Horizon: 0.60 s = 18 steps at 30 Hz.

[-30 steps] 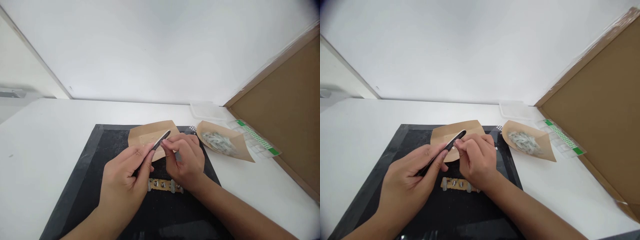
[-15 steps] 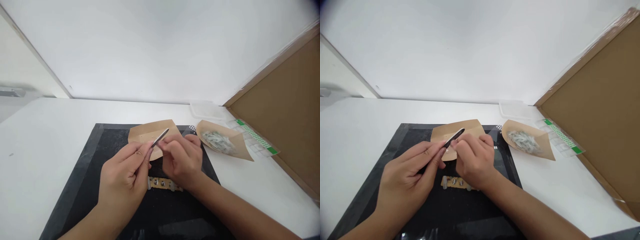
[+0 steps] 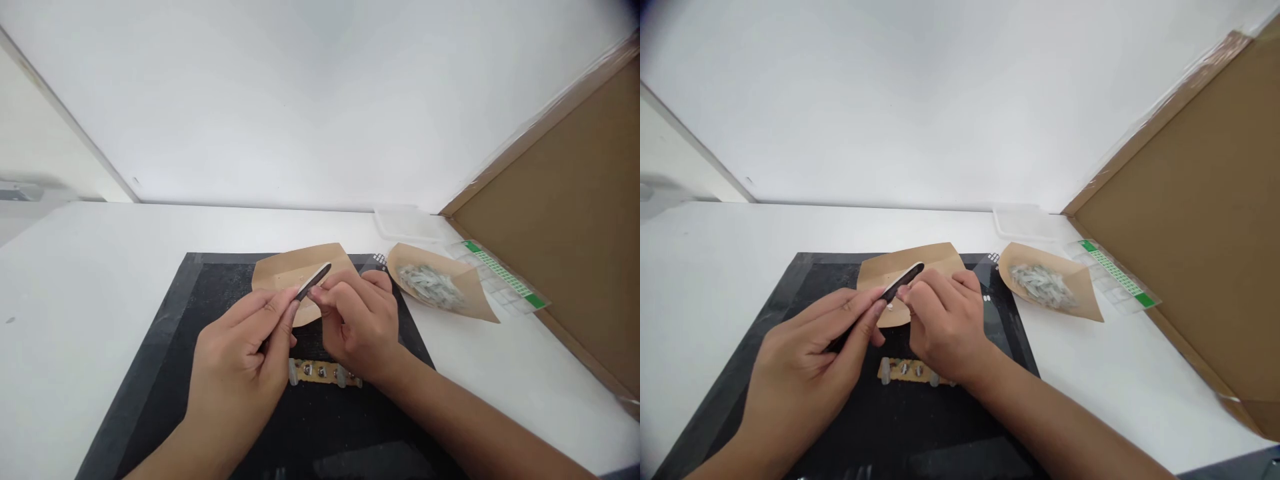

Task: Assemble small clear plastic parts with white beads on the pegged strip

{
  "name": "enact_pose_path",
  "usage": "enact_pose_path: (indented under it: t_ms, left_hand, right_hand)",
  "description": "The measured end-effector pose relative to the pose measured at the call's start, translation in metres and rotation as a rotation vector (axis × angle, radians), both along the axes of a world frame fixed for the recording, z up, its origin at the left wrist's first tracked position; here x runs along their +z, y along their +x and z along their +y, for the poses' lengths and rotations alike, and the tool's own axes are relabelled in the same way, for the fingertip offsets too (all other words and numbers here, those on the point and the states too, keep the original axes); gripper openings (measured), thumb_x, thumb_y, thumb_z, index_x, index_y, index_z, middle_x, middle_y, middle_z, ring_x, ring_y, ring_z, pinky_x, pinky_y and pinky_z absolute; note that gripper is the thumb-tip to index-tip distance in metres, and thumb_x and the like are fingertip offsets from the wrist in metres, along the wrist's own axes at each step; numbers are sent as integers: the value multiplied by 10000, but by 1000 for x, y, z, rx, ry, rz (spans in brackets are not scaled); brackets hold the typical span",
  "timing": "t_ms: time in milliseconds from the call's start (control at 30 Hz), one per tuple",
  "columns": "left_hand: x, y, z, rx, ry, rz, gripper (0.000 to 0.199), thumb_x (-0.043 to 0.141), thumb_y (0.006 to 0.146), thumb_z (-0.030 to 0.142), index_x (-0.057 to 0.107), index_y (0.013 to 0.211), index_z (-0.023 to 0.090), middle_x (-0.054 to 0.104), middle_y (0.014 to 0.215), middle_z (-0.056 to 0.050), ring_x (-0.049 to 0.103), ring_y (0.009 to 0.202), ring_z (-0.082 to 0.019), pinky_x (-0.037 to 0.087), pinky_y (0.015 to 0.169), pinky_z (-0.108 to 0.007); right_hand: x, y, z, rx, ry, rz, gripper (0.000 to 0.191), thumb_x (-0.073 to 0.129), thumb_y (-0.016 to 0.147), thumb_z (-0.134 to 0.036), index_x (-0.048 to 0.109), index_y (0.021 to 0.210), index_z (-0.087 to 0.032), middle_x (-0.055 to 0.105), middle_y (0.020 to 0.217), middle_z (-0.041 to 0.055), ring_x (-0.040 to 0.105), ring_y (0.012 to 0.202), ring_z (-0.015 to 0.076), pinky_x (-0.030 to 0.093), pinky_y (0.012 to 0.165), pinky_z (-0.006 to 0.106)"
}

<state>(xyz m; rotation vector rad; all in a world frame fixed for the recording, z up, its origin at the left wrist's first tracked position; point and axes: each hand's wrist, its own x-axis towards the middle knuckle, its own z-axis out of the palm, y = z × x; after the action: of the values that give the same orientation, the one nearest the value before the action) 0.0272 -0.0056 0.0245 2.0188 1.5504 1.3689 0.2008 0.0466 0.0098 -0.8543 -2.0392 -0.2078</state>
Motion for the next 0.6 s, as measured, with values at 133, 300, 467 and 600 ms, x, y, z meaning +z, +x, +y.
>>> enact_pose_path:
  t_ms: [133, 300, 467, 600]
  left_hand:
    - [1, -13, 11, 147, -9, 98, 206, 614, 1029, 283, 788, 1137, 256, 765, 843, 18, 721, 734, -154, 569, 721, -272]
    - [-4, -40, 30, 450, 29, 253, 255, 597, 1032, 339, 776, 1195, 257, 809, 944, -22, 758, 904, -240, 542, 752, -339]
    - [-16, -65, 41, 454, -144, 449, 233, 636, 981, 365, 818, 1109, 296, 841, 947, -32, 750, 729, -273, 458, 521, -309]
    - [-26, -83, 48, 430, -136, 611, 194, 663, 938, 326, 840, 1012, 296, 826, 791, -55, 684, 539, -261, 361, 409, -270]
  right_hand:
    - [-2, 1, 0, 74, -57, 100, 199, 688, 972, -103, 565, 886, -233, 778, 830, -41, 746, 753, 124, 405, 740, 345]
    - [-5, 9, 0, 42, -106, 200, 170, 761, 943, -133, 637, 955, -248, 818, 859, -27, 791, 818, 168, 459, 740, 343]
    - [-5, 19, -2, -44, -164, 240, 120, 747, 960, -183, 653, 1010, -239, 814, 910, 0, 776, 790, 179, 511, 775, 362]
    - [-4, 24, -3, -49, -164, 243, 119, 757, 960, -213, 663, 1027, -242, 815, 916, 7, 743, 701, 161, 533, 740, 360]
